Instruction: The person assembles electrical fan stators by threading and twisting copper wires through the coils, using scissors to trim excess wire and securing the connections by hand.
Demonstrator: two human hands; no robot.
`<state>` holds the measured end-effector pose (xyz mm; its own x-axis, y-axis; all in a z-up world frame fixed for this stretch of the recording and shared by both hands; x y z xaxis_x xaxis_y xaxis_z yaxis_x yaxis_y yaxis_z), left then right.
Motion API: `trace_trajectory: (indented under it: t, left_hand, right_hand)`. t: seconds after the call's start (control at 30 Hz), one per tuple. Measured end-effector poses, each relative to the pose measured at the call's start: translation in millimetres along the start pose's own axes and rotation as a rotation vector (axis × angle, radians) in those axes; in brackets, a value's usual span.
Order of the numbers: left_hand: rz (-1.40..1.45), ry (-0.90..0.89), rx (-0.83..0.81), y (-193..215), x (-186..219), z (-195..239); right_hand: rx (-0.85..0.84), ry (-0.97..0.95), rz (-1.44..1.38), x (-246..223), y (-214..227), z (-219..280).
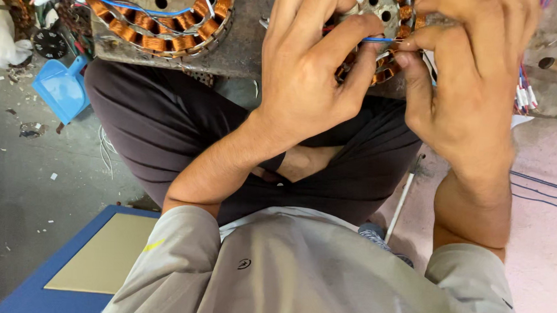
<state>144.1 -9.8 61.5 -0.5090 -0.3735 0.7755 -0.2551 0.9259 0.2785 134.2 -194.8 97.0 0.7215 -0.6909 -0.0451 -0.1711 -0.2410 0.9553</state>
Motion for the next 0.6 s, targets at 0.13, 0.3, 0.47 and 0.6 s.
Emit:
trace_trajectory:
  t: [0.13, 0.3, 0.47, 0.6]
  left_hand:
    - [-0.022, 0.024, -0.065, -6.7, -1.5, -0.1]
    - [-0.005, 0.042, -0.163, -6.2, -4.2, 1.7]
    - [-0.001, 0.086, -0.185, -8.7, -10.0, 3.4]
    - [-0.016, 0.138, -0.186, -10.5, -12.5, 4.7]
  right_hand:
    - [0.063, 0.073, 0.097, -6.7, 2.3, 0.9]
    - [0.13, 0.096, 0.048, -0.7, -0.3, -0.4]
    - [0.141, 0.019, -0.098, 6.2, -9.1, 6.4]
    - [0.128, -0.019, -0.149, 11.6, -13.3, 9.9]
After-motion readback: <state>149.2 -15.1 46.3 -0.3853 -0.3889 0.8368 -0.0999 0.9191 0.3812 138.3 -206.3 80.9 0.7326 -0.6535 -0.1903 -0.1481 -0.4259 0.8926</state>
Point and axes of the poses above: each hand's wrist, its own z-axis away from the middle knuckle, its own y-axis out of the back of the hand, x = y × z, the point moved 5 cm from there along -z, towards the middle knuckle, and after that the axes turned 7 degrees about y, right-handed, at the moved point
